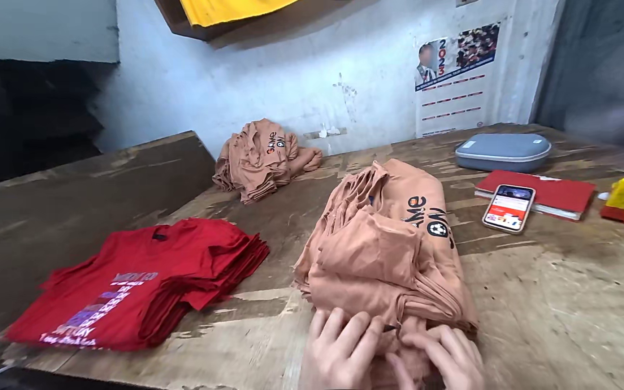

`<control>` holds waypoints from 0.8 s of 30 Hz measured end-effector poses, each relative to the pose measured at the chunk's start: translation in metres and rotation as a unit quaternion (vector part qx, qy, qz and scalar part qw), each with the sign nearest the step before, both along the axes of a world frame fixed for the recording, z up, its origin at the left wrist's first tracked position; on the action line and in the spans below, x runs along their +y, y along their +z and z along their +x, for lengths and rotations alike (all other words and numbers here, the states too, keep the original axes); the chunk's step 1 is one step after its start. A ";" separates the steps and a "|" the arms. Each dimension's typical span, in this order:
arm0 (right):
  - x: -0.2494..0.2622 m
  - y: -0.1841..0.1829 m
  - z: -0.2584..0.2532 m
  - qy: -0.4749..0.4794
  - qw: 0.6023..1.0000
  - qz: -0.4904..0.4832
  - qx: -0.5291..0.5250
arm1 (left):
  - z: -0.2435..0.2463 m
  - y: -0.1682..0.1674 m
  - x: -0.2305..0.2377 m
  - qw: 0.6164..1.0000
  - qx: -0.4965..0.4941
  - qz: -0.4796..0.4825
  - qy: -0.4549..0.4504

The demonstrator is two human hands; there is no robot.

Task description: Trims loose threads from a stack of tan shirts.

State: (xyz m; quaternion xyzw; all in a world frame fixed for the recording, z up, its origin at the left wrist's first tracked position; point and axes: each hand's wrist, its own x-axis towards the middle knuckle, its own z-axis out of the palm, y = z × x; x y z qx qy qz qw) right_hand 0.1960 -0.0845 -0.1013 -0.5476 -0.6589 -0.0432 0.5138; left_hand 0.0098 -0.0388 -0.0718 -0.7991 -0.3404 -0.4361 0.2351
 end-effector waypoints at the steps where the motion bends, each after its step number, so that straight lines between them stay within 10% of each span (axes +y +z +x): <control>1: 0.001 -0.003 -0.001 0.003 1.000 -0.002 0.011 | -0.002 0.001 -0.004 1.000 0.005 -0.008 0.003; 24: 0.001 -0.016 -0.008 -0.008 0.995 0.076 0.070 | 0.003 0.001 -0.013 0.997 0.030 -0.070 -0.002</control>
